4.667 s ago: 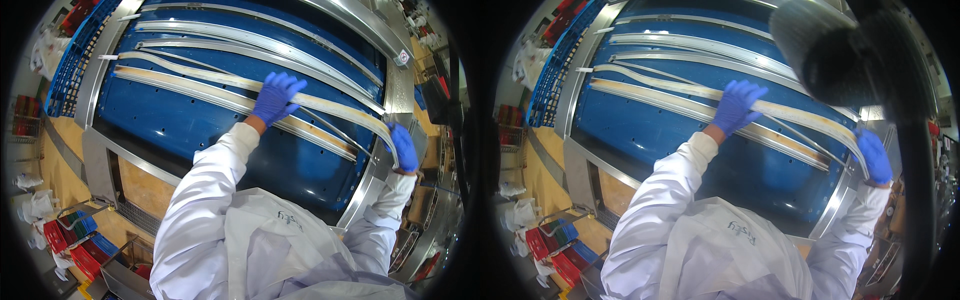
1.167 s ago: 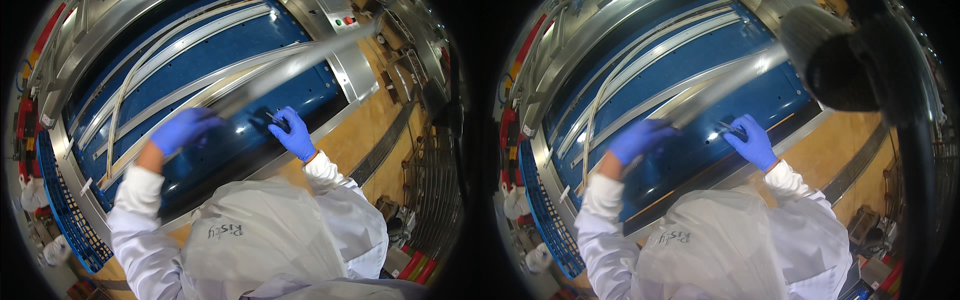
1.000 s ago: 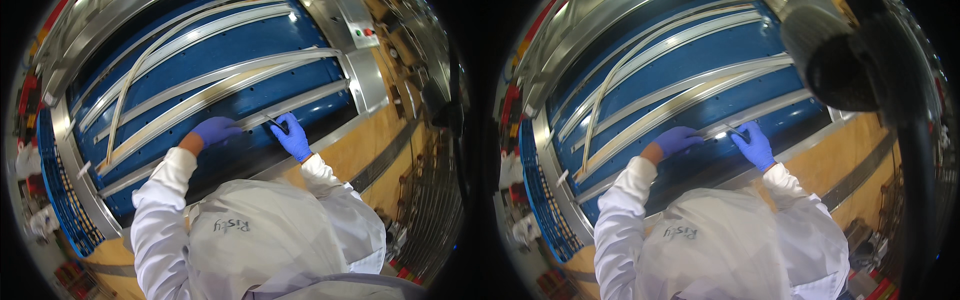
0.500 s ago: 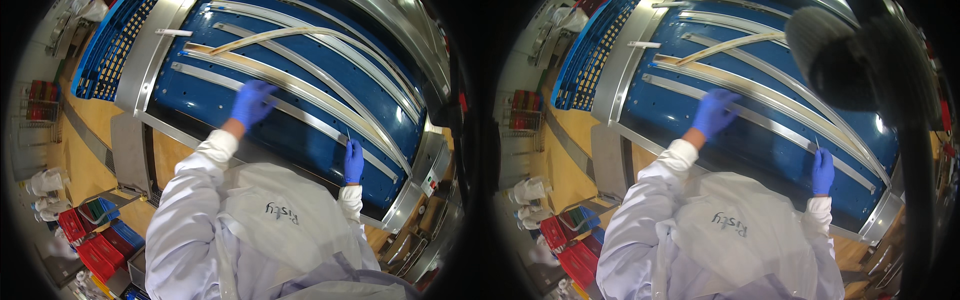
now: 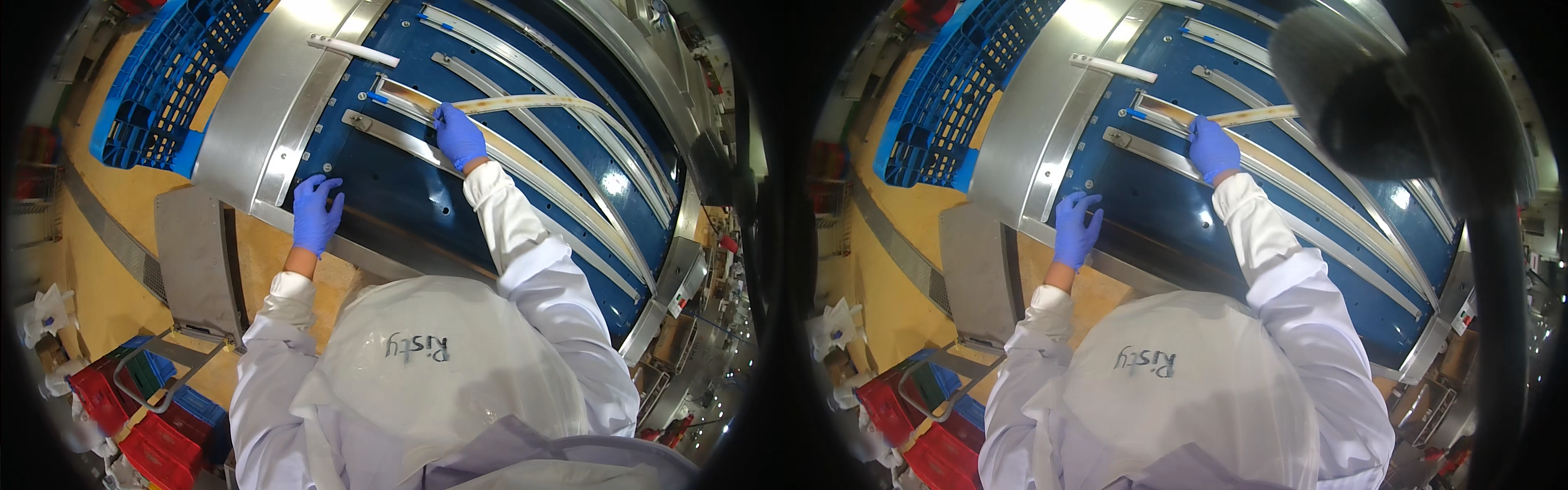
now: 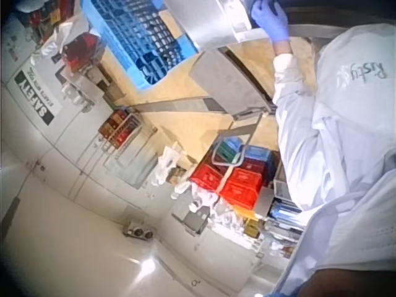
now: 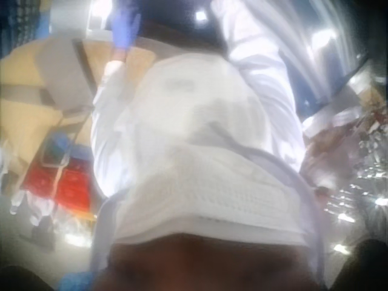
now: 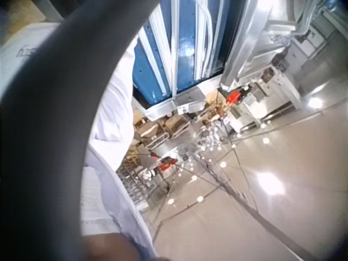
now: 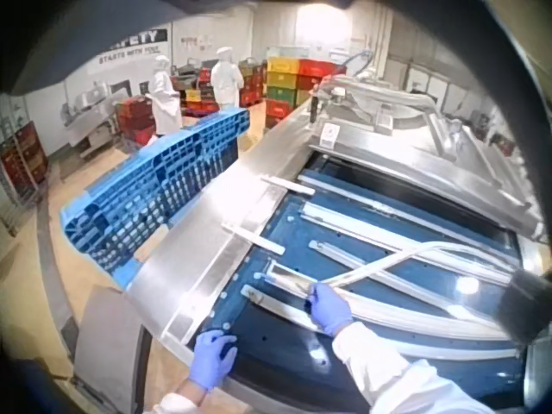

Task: The person places long metal strips onto a blue curved fixture, aligns them, and secures them using a handheld tool. The person repeatedly positions and fastens the strips in a systematic manner.

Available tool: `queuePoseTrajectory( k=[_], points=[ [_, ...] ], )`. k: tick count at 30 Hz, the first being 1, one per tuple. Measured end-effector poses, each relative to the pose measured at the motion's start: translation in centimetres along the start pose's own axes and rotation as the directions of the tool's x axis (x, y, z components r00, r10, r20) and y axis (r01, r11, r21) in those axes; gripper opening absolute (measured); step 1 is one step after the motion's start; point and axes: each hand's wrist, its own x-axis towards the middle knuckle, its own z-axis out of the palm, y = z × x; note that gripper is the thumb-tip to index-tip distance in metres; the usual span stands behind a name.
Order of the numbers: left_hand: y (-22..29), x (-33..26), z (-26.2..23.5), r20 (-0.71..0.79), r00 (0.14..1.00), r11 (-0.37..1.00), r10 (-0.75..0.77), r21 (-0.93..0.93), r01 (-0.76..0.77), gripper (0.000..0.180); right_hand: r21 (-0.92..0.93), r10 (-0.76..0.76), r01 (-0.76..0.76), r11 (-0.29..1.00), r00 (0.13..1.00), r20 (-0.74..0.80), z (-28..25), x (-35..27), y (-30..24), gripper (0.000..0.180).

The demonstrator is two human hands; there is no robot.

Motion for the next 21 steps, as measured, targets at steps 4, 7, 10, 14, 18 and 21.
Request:
queuePoseTrajectory(
  k=[4,7,10,14,18,21],
  points=[
    [-2.2,-0.3,-1.5,0.033,0.998,0.997,-0.048,-0.058,0.050,0.029,-0.029,0.028,-0.028,0.999,0.999,-0.021,1.4,2.2,-1.5,0.015],
    [-3.3,0.0,-1.7,0.074,0.995,0.994,-0.063,-0.083,0.069,0.029,-0.072,-0.014,0.016,0.997,0.999,0.032,0.8,2.5,-3.1,0.012],
    [-3.1,0.4,-1.8,0.117,0.991,0.993,-0.061,-0.092,0.072,0.028,-0.119,0.042,-0.037,0.992,0.998,0.041,0.5,2.7,-3.6,0.013],
    [-3.2,0.8,-1.8,0.134,0.990,0.995,-0.051,-0.081,0.062,0.028,-0.129,0.043,-0.039,0.991,0.999,0.032,0.4,2.7,-4.1,0.014],
    [-2.5,1.2,-1.7,0.160,0.985,0.994,-0.059,-0.078,0.072,0.027,-0.115,0.041,-0.026,0.993,0.991,0.128,0.2,5.2,-2.2,0.016],
    [-2.8,1.2,-2.0,0.145,0.988,0.993,-0.056,-0.095,0.070,0.027,-0.130,0.027,0.012,0.991,0.954,0.297,-1.1,7.4,-1.7,0.017]
  ],
)
